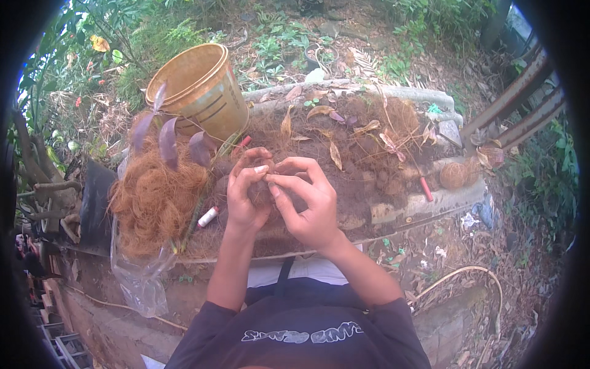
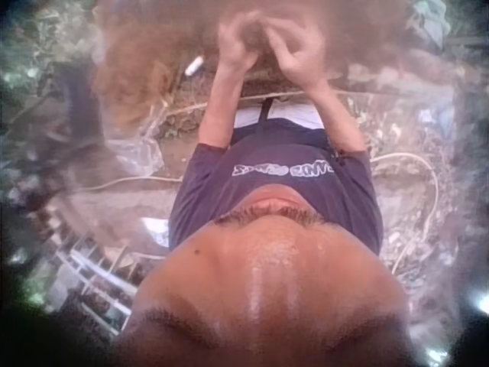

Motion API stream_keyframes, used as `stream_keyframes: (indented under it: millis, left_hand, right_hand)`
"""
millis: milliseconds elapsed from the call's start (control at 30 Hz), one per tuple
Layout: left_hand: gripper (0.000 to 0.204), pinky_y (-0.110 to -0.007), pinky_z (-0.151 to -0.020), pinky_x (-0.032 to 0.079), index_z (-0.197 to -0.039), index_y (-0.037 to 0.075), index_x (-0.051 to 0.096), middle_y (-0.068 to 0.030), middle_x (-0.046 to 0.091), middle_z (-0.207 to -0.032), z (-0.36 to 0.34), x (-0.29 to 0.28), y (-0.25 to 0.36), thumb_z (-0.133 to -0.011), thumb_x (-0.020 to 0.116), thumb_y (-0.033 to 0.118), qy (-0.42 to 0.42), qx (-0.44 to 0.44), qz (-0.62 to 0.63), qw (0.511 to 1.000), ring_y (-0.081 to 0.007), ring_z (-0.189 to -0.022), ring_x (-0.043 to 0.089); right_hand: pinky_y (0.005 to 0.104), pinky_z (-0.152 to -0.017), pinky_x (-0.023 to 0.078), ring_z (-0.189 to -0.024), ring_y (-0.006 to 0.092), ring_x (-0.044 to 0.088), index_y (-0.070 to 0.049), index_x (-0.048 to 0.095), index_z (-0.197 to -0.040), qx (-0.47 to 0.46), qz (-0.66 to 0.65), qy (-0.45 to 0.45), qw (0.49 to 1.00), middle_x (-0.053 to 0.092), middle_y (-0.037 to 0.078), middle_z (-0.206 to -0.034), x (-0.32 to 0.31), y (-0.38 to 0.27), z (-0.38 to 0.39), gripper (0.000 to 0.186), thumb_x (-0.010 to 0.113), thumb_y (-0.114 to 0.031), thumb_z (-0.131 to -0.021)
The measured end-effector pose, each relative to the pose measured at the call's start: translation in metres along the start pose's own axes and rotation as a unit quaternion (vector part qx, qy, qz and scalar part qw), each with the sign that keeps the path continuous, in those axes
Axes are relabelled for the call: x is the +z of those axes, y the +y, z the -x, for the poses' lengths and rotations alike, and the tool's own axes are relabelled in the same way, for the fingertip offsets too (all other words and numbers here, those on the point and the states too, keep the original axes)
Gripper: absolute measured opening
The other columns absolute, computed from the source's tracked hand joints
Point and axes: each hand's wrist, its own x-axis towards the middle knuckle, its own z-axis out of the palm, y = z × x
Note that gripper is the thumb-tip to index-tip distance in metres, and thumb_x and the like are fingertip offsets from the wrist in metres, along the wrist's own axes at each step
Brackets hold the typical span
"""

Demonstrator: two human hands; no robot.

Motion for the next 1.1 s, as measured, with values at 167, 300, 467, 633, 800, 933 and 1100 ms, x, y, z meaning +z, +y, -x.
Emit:
stream_keyframes:
  millis: [167, 300, 467, 633, 800, 933, 1100]
  left_hand:
    - [0.022, -0.027, -0.053, 0.046, -0.081, 0.004, 0.055, -0.0047, 0.057, -0.076, 0.000, -0.002, -0.001, -0.092, 0.060, 0.022, -0.044, -0.028, 0.127, 0.991, -0.0110, -0.067, 0.055]
    - [0.027, -0.027, -0.056, 0.046, -0.075, 0.005, 0.054, -0.0043, 0.056, -0.074, 0.005, -0.011, -0.005, -0.094, 0.060, 0.023, -0.039, -0.012, 0.023, 0.999, -0.0105, -0.066, 0.053]
    - [0.023, -0.028, -0.074, 0.046, -0.086, 0.004, 0.055, -0.0044, 0.057, -0.083, 0.011, -0.007, -0.008, -0.097, 0.055, 0.024, -0.046, -0.044, 0.080, 0.995, -0.0116, -0.078, 0.055]
    - [0.028, -0.032, -0.095, 0.045, -0.119, 0.002, 0.052, -0.0086, 0.060, -0.112, 0.031, 0.003, -0.012, -0.103, 0.044, 0.023, -0.078, -0.016, -0.042, 0.996, -0.0158, -0.108, 0.057]
    - [0.033, -0.039, -0.097, 0.048, -0.115, 0.002, 0.054, -0.0157, 0.060, -0.119, 0.047, 0.001, -0.016, -0.103, 0.044, 0.031, -0.045, 0.020, -0.042, 0.998, -0.0261, -0.111, 0.059]
    - [0.024, -0.041, -0.095, 0.051, -0.102, 0.003, 0.059, -0.0146, 0.064, -0.106, 0.045, -0.018, -0.026, -0.100, 0.051, 0.026, 0.000, -0.026, 0.104, 0.994, -0.0293, -0.108, 0.061]
    - [0.025, -0.043, -0.099, 0.049, -0.115, 0.002, 0.058, -0.0170, 0.063, -0.114, 0.048, -0.022, -0.004, -0.099, 0.050, 0.019, -0.025, -0.035, 0.031, 0.999, -0.0320, -0.113, 0.059]
  right_hand:
    - [0.0399, -0.089, 0.050, -0.104, 0.0311, 0.061, -0.004, 0.072, -0.106, -0.025, 0.035, 0.010, 0.999, 0.062, 0.014, -0.116, -0.004, 0.001, 0.008, 0.030, 0.070, -0.003, -0.076]
    - [0.0432, -0.090, 0.048, -0.107, 0.0337, 0.058, -0.005, 0.070, -0.111, -0.085, 0.081, -0.019, 0.993, 0.061, 0.014, -0.118, 0.002, 0.002, 0.020, 0.039, 0.075, -0.007, -0.072]
    - [0.0445, -0.093, 0.047, -0.109, 0.0339, 0.056, -0.005, 0.069, -0.115, -0.065, 0.081, 0.000, 0.995, 0.060, 0.014, -0.120, 0.001, -0.003, 0.030, 0.046, 0.076, -0.007, -0.069]
    - [0.0387, -0.091, 0.051, -0.107, 0.0315, 0.062, -0.001, 0.066, -0.118, 0.002, 0.055, 0.067, 0.996, 0.065, 0.015, -0.116, 0.000, -0.002, 0.038, 0.048, 0.077, -0.002, -0.071]
    - [0.0376, -0.090, 0.053, -0.106, 0.0309, 0.065, -0.001, 0.067, -0.115, 0.063, -0.075, 0.093, 0.991, 0.066, 0.016, -0.116, 0.010, 0.002, 0.056, 0.044, 0.076, 0.002, -0.072]
    - [0.0388, -0.094, 0.050, -0.109, 0.0325, 0.061, 0.000, 0.068, -0.113, -0.049, 0.079, 0.033, 0.995, 0.067, 0.016, -0.113, 0.023, 0.000, 0.066, 0.044, 0.077, 0.000, -0.070]
    - [0.0403, -0.089, 0.051, -0.107, 0.0333, 0.062, -0.002, 0.069, -0.111, -0.019, 0.052, -0.032, 0.998, 0.066, 0.013, -0.116, 0.008, -0.008, 0.051, 0.041, 0.076, -0.005, -0.071]
